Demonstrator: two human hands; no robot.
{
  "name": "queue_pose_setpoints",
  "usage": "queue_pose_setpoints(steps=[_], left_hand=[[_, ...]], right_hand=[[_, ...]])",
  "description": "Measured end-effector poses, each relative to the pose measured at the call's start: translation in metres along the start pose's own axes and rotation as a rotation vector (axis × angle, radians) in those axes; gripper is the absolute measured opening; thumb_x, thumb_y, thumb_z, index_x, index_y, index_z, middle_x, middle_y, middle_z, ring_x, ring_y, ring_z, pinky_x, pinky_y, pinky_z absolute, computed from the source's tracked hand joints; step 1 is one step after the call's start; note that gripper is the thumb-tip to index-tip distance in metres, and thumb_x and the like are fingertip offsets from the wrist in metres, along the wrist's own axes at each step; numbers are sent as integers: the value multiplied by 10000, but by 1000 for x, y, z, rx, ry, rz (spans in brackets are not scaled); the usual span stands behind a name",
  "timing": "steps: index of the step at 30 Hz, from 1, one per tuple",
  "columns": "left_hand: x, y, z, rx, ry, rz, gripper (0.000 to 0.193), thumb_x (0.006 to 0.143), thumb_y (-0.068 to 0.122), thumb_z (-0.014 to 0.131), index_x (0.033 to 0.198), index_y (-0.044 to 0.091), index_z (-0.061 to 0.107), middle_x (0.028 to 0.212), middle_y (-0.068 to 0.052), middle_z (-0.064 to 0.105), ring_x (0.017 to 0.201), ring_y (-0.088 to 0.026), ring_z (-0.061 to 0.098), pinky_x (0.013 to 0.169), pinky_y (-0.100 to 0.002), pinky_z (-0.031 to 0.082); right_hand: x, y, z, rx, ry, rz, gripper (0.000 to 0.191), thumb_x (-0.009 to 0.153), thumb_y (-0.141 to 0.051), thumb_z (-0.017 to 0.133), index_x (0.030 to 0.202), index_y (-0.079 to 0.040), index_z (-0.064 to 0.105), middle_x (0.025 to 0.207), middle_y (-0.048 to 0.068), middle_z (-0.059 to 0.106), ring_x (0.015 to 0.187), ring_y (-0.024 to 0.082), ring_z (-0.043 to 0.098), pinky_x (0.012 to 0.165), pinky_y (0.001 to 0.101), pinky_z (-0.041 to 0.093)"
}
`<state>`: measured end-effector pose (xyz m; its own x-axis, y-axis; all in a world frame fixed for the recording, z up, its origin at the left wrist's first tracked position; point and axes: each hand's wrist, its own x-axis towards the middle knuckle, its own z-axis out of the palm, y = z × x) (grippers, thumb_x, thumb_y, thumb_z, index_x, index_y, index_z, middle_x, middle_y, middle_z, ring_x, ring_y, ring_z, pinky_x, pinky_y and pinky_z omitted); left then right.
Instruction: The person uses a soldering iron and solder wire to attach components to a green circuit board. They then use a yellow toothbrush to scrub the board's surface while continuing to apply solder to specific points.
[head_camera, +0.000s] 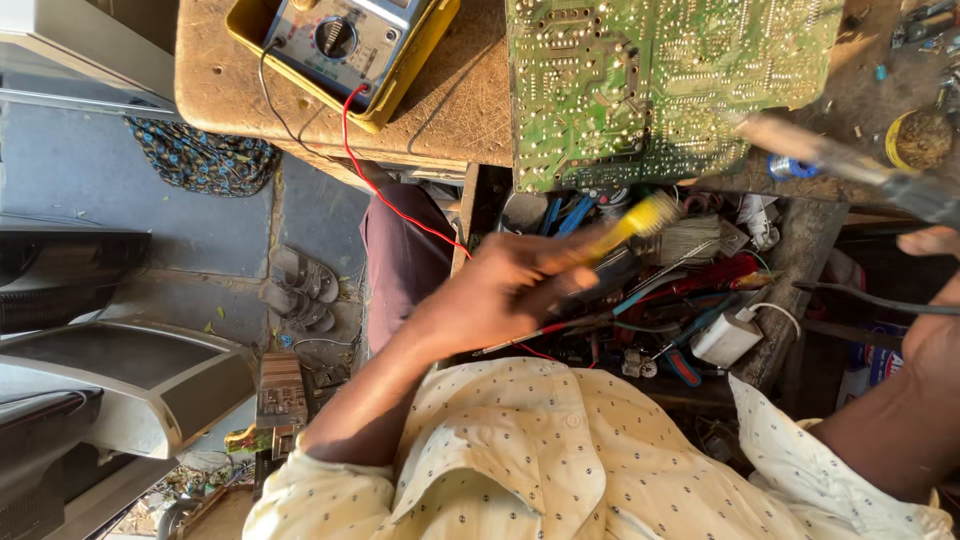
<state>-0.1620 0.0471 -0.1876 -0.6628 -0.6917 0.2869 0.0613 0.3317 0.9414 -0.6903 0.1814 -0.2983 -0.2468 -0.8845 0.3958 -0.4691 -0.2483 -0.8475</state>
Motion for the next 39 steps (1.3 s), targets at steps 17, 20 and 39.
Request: queue_pose_setpoints(steps=[17, 20, 39], left_hand=[[-18, -63, -22, -116, 646, -210, 712, 958, 15, 803, 1582, 56, 463, 1122, 2, 598, 945, -55, 598, 791, -203, 561], [-13, -65, -24, -62, 660, -149, 693, 962, -23, 802, 1565, 54, 470, 1218, -14, 585, 1052, -68, 619, 876, -219, 593], [1, -67, -27, -36, 697, -70, 657, 960, -48, 817, 1536, 27, 511, 1381, -111, 655, 1243, -136, 655, 1075, -296, 587]], right_hand=[[62, -77, 99, 282, -51, 190, 114, 1289, -92, 570, 1349, -10, 519, 1329, 170, 586, 1004, 219, 666, 940, 362, 583], [62, -76, 102, 299, -42, 200, 151, 1236, -93, 548, 1354, -5, 516, 1333, 181, 586, 1001, 224, 662, 938, 363, 579], [78, -90, 112, 179, -91, 220, 229, 1268, -121, 586, 1419, 17, 483, 1354, 212, 575, 1035, 210, 667, 990, 369, 593]])
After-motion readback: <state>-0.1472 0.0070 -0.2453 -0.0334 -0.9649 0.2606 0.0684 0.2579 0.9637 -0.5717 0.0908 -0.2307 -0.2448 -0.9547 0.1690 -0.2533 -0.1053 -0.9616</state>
